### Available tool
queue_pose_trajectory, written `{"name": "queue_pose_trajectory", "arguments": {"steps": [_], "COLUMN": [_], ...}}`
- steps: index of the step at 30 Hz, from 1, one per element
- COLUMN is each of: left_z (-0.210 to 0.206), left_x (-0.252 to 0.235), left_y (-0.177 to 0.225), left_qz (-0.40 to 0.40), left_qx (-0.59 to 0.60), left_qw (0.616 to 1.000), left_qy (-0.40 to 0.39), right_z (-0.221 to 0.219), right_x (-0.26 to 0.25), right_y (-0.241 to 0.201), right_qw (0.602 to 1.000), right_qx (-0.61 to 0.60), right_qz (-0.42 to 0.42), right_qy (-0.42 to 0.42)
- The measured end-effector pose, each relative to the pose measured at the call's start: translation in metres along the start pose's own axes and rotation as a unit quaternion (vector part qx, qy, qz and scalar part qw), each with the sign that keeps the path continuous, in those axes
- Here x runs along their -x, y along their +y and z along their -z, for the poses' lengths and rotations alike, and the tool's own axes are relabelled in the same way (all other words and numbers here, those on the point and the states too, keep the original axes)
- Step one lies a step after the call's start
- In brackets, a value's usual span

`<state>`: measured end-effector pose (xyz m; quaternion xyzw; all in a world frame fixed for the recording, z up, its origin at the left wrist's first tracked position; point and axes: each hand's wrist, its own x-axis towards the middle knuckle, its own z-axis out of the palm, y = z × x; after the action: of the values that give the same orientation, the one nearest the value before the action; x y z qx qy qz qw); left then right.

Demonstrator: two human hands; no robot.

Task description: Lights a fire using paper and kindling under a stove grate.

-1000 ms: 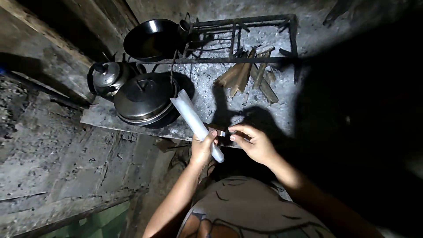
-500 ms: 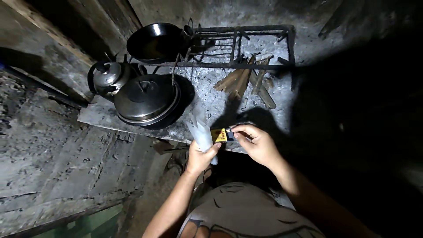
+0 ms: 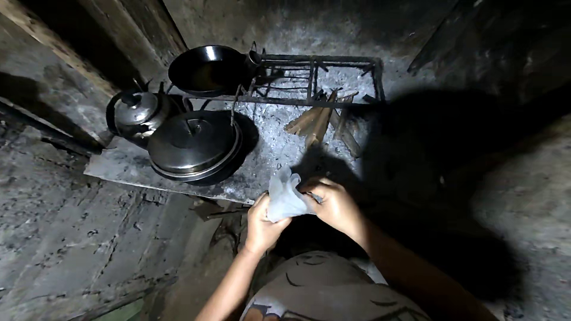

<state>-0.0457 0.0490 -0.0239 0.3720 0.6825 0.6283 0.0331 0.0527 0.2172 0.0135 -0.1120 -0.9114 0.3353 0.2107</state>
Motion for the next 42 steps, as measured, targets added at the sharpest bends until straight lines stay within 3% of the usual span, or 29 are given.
{"name": "queue_pose_trajectory", "arguments": {"steps": [7,16,21,28,32,35,37,42], "left_z": [0.003,0.016,0.012,0.008,0.009,0.017,0.017,0.006], "left_x": [-0.002,-0.010,-0.005,0.006,0.010,0.001,-0.003,-0.003], "left_y": [-0.003,0.003,-0.002,-0.008,-0.004,0.008,0.010,0.012], "left_qz": [-0.018,-0.174,-0.168,-0.093,0.083,0.228,0.274,0.268], "left_qx": [0.006,-0.034,-0.012,-0.021,0.013,0.151,0.267,0.404], "left_qw": [1.000,0.982,0.985,0.995,0.996,0.961,0.923,0.874], "left_qy": [0.003,-0.065,-0.045,-0.021,0.025,0.034,0.045,-0.009], "right_z": [-0.005,-0.008,-0.013,-0.004,0.009,0.040,0.056,0.075], "right_x": [-0.001,0.007,0.009,0.011,0.019,0.024,0.030,0.046], "right_y": [-0.003,-0.008,-0.010,-0.031,-0.026,-0.023,-0.016,-0.011], "right_qw": [0.998,0.992,0.988,0.993,0.987,0.982,0.963,0.926], "right_qx": [0.026,0.034,0.076,0.110,0.144,-0.031,-0.163,-0.352], "right_qz": [0.019,0.054,0.066,-0.005,-0.072,-0.179,-0.215,-0.107], "right_qy": [0.048,0.105,0.117,0.039,-0.014,-0.051,-0.023,0.082]}}
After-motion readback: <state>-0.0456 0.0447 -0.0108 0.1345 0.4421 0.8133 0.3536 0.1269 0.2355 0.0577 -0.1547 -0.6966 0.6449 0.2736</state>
